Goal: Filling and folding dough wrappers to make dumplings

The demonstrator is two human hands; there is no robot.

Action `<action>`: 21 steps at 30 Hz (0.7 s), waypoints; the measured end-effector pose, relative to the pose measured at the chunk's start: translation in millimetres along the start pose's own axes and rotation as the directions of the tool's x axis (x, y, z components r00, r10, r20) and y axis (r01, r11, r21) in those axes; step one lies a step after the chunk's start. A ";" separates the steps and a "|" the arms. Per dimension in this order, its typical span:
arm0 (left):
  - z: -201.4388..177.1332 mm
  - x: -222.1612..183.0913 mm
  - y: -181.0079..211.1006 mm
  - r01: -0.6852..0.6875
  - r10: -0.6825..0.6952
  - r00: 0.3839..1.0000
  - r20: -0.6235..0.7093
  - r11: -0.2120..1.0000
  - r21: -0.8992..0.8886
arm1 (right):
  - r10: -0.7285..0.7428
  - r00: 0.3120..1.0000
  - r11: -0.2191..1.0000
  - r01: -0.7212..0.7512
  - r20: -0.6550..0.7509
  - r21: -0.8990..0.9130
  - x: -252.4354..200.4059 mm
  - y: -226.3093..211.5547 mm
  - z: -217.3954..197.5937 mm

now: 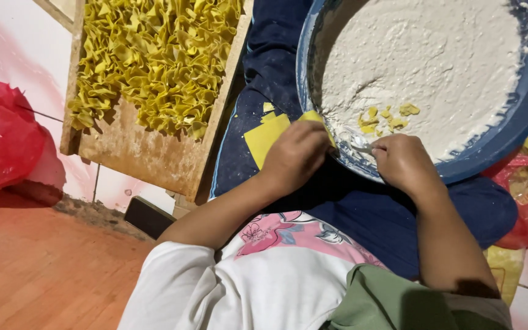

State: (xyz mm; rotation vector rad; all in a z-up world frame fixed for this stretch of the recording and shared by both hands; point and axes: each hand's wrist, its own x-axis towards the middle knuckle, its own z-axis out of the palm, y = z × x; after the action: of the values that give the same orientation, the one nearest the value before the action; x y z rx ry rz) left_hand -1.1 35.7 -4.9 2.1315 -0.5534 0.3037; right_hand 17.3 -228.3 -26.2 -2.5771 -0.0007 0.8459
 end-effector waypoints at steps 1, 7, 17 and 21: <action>-9.8 6.6 3.2 0.001 -0.001 1.000 0.001 1.000 -0.005 | 0.005 1.000 1.000 -0.005 0.001 -0.002 -0.8 -1.8 -2.6; -36.7 19.9 -5.1 0.316 -0.595 0.787 0.162 0.163 -0.935 | -0.003 0.999 0.979 0.010 -0.037 0.204 -3.1 2.1 -4.3; -19.7 2.8 -54.1 0.150 -0.686 0.570 0.451 -0.454 -0.879 | -0.005 0.999 0.996 0.010 -0.052 0.087 20.0 6.7 21.8; -18.7 6.2 -52.2 0.127 -0.714 0.527 0.460 -0.470 -0.874 | -0.012 0.998 0.973 0.026 -0.065 0.227 3.4 4.2 12.2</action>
State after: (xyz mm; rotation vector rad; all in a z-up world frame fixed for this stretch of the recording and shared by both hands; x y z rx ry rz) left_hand 29.8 75.8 -28.5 0.3202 0.5591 -0.2655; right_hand 12.6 -226.8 -38.6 -2.3827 0.0857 0.7118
